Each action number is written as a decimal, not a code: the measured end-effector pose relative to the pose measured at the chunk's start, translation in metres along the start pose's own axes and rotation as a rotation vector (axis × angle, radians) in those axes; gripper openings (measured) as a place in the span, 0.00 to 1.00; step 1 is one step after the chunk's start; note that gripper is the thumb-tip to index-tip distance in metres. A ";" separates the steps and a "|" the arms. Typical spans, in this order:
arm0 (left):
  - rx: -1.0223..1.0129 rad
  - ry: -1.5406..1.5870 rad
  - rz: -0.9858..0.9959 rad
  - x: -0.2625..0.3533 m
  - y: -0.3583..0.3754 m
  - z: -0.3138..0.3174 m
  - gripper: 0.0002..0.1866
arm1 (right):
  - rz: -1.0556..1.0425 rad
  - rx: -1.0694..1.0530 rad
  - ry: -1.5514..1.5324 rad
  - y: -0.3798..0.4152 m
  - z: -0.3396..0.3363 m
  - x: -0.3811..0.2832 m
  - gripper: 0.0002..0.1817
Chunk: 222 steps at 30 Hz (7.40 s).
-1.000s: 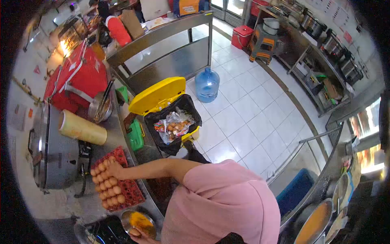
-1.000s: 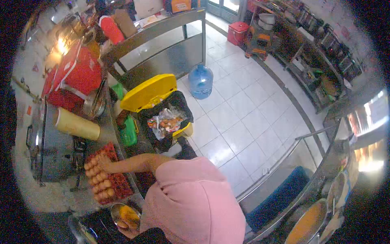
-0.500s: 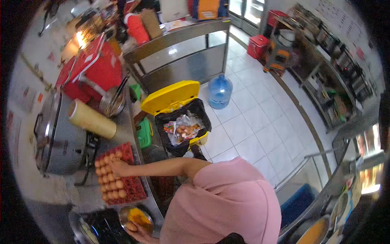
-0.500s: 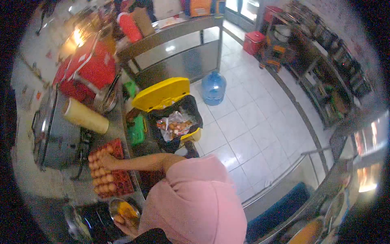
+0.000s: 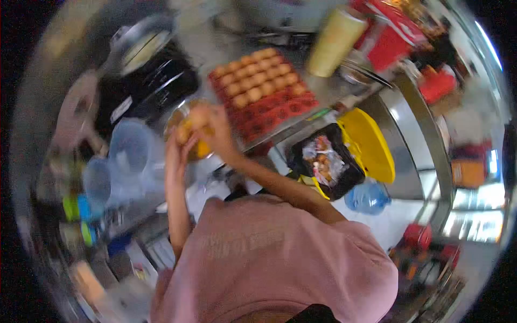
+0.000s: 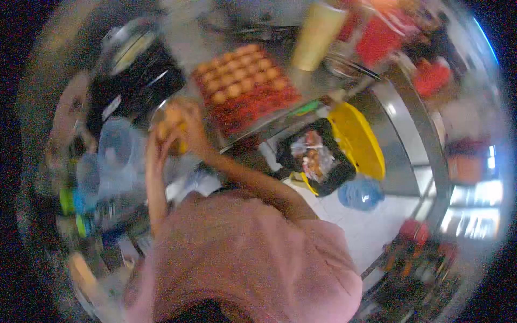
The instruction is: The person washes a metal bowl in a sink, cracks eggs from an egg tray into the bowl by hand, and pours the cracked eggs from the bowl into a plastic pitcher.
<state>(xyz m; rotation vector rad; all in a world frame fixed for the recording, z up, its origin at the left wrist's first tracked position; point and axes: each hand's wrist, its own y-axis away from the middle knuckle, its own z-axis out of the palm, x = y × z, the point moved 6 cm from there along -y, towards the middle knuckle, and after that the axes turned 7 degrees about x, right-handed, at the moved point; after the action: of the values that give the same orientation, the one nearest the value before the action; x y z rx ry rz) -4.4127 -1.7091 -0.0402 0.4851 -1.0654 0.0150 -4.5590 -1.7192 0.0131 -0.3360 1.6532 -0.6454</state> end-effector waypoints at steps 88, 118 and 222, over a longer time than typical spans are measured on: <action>0.157 -0.953 0.635 0.041 -0.003 -0.006 0.18 | 0.637 -0.515 -0.435 -0.038 -0.004 0.078 0.21; -0.702 -0.233 -0.052 -0.079 0.065 0.162 0.19 | -0.106 -0.199 0.948 -0.077 -0.219 0.139 0.19; 0.050 -1.098 1.033 0.047 0.016 0.017 0.18 | -0.509 -0.983 0.153 -0.059 0.039 0.011 0.27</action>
<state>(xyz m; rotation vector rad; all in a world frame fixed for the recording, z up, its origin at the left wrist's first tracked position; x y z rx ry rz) -4.4076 -1.7115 0.0124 -0.1205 -2.3046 0.7603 -4.5314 -1.7812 0.0359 -1.4746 1.9548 -0.1632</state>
